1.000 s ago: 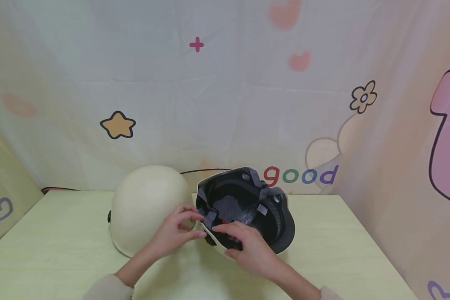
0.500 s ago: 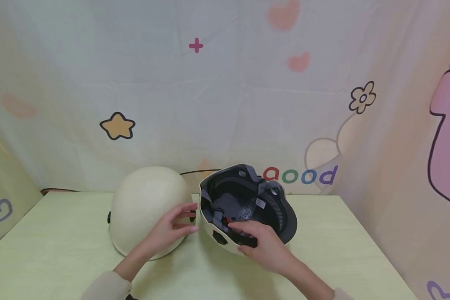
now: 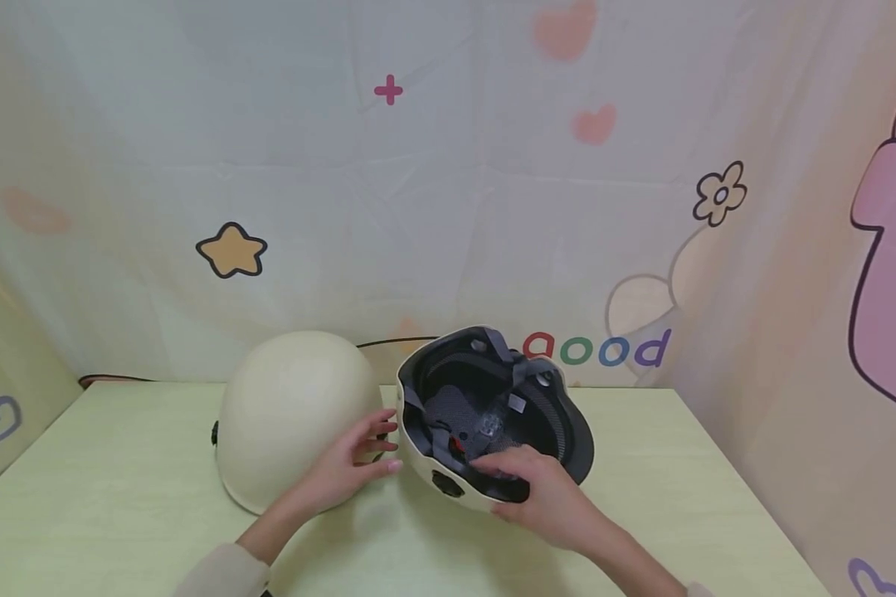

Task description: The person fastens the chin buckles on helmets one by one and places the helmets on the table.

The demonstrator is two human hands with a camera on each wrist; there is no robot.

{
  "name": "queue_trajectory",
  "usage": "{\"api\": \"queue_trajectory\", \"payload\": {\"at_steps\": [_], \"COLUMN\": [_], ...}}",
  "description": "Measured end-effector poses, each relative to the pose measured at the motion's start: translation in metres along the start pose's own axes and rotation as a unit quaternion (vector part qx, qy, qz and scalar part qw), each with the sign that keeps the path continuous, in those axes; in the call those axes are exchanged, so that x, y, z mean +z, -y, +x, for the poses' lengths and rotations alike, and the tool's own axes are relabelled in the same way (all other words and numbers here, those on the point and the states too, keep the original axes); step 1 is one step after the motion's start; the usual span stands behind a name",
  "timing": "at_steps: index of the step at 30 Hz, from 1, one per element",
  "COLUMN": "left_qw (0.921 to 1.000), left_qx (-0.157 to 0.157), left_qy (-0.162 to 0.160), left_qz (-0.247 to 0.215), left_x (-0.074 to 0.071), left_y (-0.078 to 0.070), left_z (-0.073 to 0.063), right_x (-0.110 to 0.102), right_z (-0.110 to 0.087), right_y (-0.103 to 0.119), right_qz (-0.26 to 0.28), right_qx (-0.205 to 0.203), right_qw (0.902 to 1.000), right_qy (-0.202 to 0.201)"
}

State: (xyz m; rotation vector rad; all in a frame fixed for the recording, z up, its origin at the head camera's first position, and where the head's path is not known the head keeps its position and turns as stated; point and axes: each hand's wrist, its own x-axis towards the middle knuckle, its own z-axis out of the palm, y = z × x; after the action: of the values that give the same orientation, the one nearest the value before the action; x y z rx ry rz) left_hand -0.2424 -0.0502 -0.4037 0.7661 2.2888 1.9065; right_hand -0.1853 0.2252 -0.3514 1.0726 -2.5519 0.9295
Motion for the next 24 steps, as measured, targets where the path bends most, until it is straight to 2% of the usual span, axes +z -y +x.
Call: {"api": "queue_trajectory", "payload": {"at_steps": [11,21,24], "left_qw": [0.999,0.9989,0.9989], "left_qx": [-0.005,-0.014,-0.022], "left_qy": [0.005,0.015,0.018], "left_qz": [-0.044,-0.041,-0.038], "left_x": [0.001,0.001,0.002], "left_y": [0.003,-0.003,-0.005], "left_z": [-0.002,-0.004,-0.004], "right_x": [-0.005,-0.008,-0.012], "right_z": [-0.004,-0.004,-0.002], "right_y": [-0.001,-0.007,-0.007], "right_qz": [-0.008,0.015,0.033], "right_qx": [0.064,0.039,0.046], "right_qw": [0.9977,0.9979,0.9968], "right_qy": [-0.023,-0.05,-0.056]}}
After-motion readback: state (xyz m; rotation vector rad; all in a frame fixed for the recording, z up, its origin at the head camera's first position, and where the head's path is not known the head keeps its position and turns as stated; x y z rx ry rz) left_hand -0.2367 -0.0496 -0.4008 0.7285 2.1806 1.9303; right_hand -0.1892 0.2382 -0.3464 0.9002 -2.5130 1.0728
